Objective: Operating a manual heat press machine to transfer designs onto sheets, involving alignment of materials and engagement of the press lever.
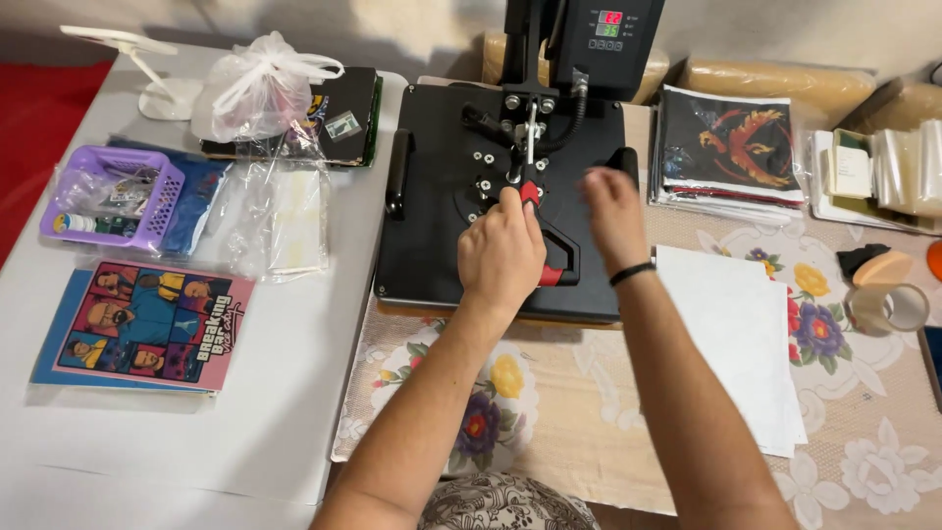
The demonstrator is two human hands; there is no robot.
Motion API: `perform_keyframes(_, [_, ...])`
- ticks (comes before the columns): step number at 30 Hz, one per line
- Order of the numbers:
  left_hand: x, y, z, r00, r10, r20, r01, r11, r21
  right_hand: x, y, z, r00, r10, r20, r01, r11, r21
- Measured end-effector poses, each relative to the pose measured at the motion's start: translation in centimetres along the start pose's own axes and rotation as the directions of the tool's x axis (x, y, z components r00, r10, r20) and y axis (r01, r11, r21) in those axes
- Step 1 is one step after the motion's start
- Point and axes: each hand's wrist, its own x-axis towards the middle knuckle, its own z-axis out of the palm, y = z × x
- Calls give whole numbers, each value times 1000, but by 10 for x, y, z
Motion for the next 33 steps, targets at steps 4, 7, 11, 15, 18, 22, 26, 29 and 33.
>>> perform_keyframes(4, [-3,2,1,998,15,-67,-13,1000,28,60,66,-33,930,-209,-301,-11,805,-593])
perform_keyframes(7, [-2,0,6,996,14,-88,-11,999,34,113,148,-41,960,-122,-253,-92,713,-695])
perform_keyframes(11, [-2,3,-3,998,15,-64,-13,1000,28,106,127,-23,983,47,-178,-138,828,-544])
perform_keyframes(15, [-1,5,-8,999,4,-34,-4,1000,13,112,137,-16,941,81,-329,-264,784,-562])
perform_keyframes(18, [-6,5,-9,999,-4,-42,5,1000,18,100,134,-9,929,48,-366,-281,735,-618])
perform_keyframes(22, [-1,5,-8,999,9,-53,-8,1000,16,87,106,-4,915,16,-402,-282,740,-611])
perform_keyframes(26, [-5,5,-9,995,34,-97,-32,999,25,80,103,-2,912,-11,-410,-275,724,-632])
perform_keyframes(29, [-4,6,-11,993,45,-107,-43,999,21,79,98,-3,915,-30,-403,-251,738,-626])
perform_keyframes(33, [0,6,-11,992,46,-120,-44,999,20,87,100,-1,912,-15,-410,-262,747,-611])
